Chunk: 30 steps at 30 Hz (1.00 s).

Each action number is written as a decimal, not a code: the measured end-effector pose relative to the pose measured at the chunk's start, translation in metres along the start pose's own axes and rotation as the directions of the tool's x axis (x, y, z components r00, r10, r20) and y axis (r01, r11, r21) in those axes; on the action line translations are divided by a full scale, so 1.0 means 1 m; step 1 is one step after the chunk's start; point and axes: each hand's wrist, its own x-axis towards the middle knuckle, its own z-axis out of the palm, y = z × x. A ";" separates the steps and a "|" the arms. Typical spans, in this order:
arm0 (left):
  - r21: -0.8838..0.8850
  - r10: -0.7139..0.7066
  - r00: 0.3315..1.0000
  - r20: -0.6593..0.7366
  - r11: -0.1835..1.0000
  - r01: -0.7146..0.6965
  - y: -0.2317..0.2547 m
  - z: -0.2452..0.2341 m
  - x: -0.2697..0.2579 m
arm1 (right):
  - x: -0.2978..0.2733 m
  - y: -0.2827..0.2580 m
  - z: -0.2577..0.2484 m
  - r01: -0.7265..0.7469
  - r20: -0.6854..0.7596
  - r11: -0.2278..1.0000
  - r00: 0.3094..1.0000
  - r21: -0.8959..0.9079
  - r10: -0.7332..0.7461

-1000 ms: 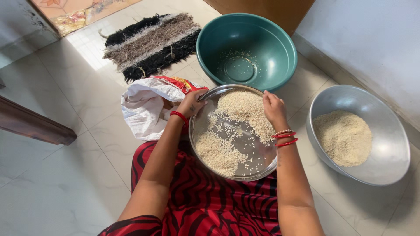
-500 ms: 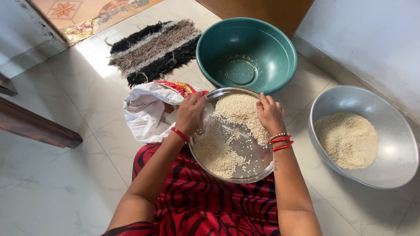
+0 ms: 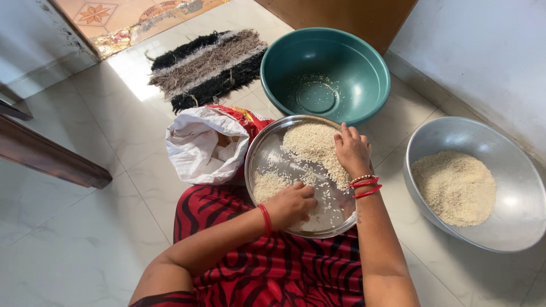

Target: The person sits on the floor and sorts rice by hand on a metal tray, picking out impurities and placing them into a green plastic bowl. The person repeatedly spreads and sifts the rice with both hands to separate unwanted material.

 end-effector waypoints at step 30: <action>-0.150 -0.062 0.824 -0.564 0.988 -0.028 -0.004 -0.081 -0.010 | -0.001 0.000 -0.001 -0.005 0.041 1.000 0.999 -0.012 0.006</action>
